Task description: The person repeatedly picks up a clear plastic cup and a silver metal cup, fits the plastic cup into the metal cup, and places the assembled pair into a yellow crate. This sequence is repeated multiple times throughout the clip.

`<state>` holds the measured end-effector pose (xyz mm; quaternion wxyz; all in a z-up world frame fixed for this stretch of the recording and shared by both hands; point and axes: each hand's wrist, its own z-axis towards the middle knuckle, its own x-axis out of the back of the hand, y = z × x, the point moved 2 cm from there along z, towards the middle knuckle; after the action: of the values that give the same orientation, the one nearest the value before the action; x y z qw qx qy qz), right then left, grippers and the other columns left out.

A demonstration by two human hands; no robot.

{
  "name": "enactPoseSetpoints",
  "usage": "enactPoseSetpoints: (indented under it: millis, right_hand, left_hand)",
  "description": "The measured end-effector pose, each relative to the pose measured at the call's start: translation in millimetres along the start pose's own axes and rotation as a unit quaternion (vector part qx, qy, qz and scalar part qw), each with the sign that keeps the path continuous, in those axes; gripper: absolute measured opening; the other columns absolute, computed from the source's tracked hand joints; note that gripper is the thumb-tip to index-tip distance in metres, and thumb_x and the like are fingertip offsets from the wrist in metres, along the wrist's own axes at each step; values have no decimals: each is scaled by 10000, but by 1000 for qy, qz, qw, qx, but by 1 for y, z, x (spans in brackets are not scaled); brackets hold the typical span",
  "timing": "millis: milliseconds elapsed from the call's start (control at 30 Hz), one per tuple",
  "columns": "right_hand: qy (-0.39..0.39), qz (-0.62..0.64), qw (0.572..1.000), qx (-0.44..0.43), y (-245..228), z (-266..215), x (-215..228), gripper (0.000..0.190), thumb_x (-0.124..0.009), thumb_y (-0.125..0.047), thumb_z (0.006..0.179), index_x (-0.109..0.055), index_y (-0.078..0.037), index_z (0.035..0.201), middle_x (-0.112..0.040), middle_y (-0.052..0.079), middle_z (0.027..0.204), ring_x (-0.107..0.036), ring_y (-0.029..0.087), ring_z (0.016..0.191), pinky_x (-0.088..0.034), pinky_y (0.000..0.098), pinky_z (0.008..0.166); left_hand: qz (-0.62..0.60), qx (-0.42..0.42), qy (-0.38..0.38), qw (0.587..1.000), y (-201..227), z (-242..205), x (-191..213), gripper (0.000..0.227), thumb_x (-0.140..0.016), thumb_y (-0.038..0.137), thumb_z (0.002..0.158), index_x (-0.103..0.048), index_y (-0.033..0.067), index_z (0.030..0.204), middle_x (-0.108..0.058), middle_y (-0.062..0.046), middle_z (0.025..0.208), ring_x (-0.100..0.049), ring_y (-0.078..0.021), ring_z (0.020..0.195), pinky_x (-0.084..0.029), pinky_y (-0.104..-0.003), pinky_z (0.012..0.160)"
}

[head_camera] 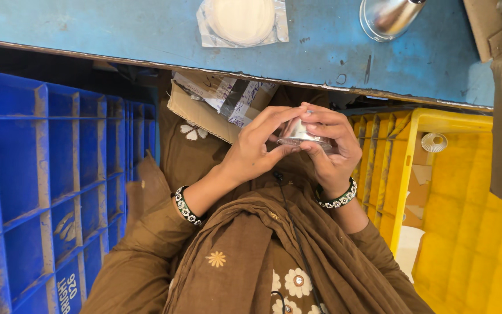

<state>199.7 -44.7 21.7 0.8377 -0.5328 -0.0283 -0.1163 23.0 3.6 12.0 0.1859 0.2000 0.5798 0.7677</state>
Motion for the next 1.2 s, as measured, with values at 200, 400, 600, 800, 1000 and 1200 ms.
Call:
enactPoseSetpoints:
  millis: [200,400,600,800,1000,1200]
  right_hand:
    - [61,108,992,-30,17,-6,1,294,-732,-280,1056,-596,-51,1181,-634,120,1251,-658,293,1269,-538,437,1132]
    - [110,210,966,-101,28,-20,-14,387,-712,-312,1094,-478,-62,1272,-528,181,1368,-550,220,1246,-461,376,1127]
    - [63,32,997,-37,10,-13,-9,399,-651,-345,1077,-524,-29,1283,-538,160,1412,-624,280,1285,-538,408,1109]
    - [71,70,994,-41,14,-16,-10,236,-654,-222,1087,-573,-34,1204,-594,144,1334,-635,290,1270,-546,408,1103]
    - [81,46,995,-39,17,-18,-11,201,-661,-207,1096,-582,-47,1188,-609,134,1302,-648,282,1254,-552,414,1109]
    - [86,62,994,-24,14,-13,-13,228,-650,-225,1095,-576,-35,1197,-611,138,1303,-651,282,1233,-546,423,1115]
  left_hand:
    - [-7,-4,34,999,-3,1,-6,603,-790,89,921,-517,84,1459,-560,-103,1439,-616,-216,1274,-590,-310,959]
    - [-96,-9,92,991,-11,2,-15,386,-704,149,1073,-579,54,1426,-550,-110,1398,-600,-199,1307,-512,-319,1129]
    - [60,-55,30,996,-4,8,-8,361,-756,145,988,-671,103,1336,-572,-119,1358,-646,-253,1244,-577,-358,1053]
    - [73,-44,22,996,-2,9,-7,394,-758,157,980,-645,106,1354,-568,-125,1355,-675,-279,1207,-587,-382,1020]
    - [87,-44,23,995,-3,9,-8,412,-758,160,973,-640,116,1365,-571,-116,1355,-674,-278,1202,-582,-379,1012]
    - [91,-35,20,995,-1,10,-9,402,-763,145,987,-652,123,1373,-582,-102,1342,-669,-261,1208,-587,-370,1028]
